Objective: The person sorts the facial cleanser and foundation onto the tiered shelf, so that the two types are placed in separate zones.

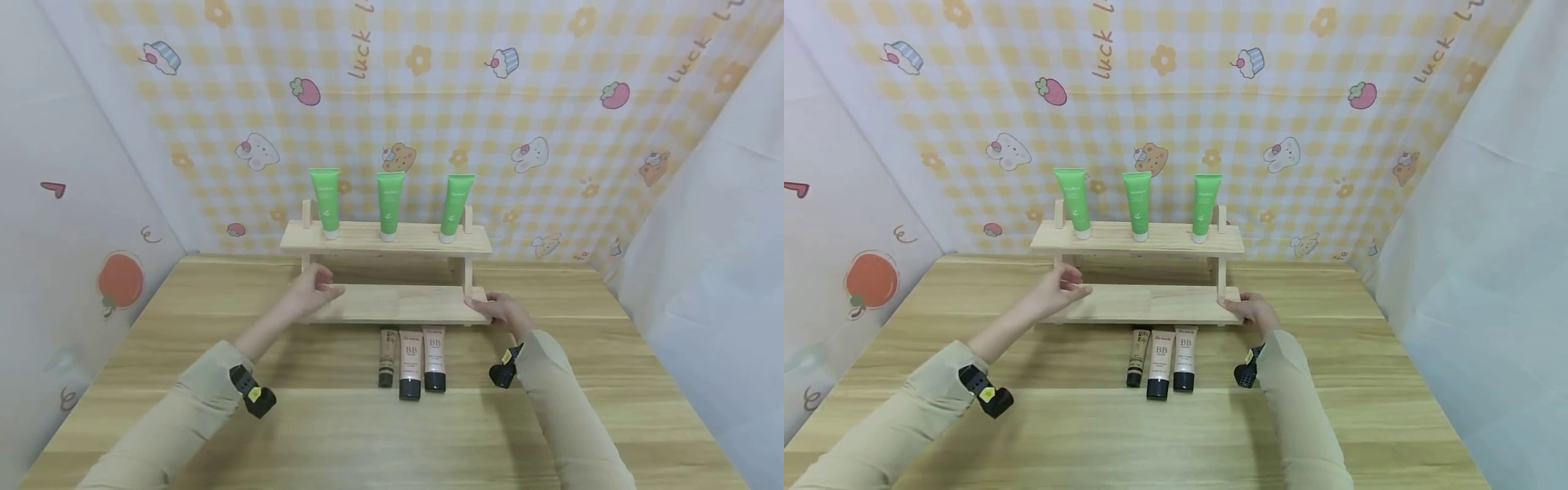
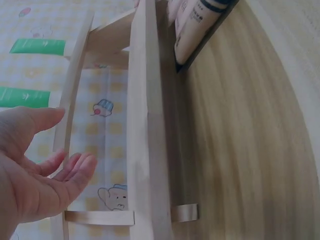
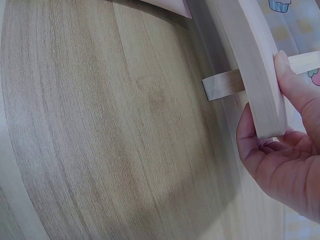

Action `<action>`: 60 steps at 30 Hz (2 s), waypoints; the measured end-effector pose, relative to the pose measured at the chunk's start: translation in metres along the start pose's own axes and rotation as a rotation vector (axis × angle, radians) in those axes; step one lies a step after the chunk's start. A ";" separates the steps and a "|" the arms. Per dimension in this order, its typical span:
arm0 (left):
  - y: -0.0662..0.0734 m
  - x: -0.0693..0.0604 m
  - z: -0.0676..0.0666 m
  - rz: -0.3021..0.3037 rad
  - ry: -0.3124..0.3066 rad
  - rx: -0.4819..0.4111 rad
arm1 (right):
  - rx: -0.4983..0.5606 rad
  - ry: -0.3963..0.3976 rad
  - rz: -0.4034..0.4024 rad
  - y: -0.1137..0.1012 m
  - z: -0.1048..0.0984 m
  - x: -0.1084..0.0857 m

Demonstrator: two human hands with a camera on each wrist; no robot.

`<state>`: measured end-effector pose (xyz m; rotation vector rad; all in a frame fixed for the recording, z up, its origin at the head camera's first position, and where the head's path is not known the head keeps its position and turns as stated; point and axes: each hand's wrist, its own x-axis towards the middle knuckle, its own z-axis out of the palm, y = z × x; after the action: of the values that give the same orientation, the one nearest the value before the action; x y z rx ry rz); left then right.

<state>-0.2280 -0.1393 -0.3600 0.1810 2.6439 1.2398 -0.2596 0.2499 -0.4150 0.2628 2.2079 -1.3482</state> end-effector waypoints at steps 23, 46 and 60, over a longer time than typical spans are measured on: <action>-0.001 0.001 0.066 -0.020 -0.317 0.020 | -0.005 0.061 0.037 -0.004 0.007 -0.003; -0.003 -0.005 0.106 -0.057 -0.277 0.013 | 0.021 0.051 0.012 -0.003 0.008 -0.004; 0.005 -0.003 0.120 -0.104 -0.285 0.104 | 0.030 0.029 0.001 -0.003 0.009 -0.005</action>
<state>-0.1959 -0.0479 -0.4304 0.2164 2.4383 0.9650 -0.2537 0.2412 -0.4138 0.2967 2.2124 -1.3864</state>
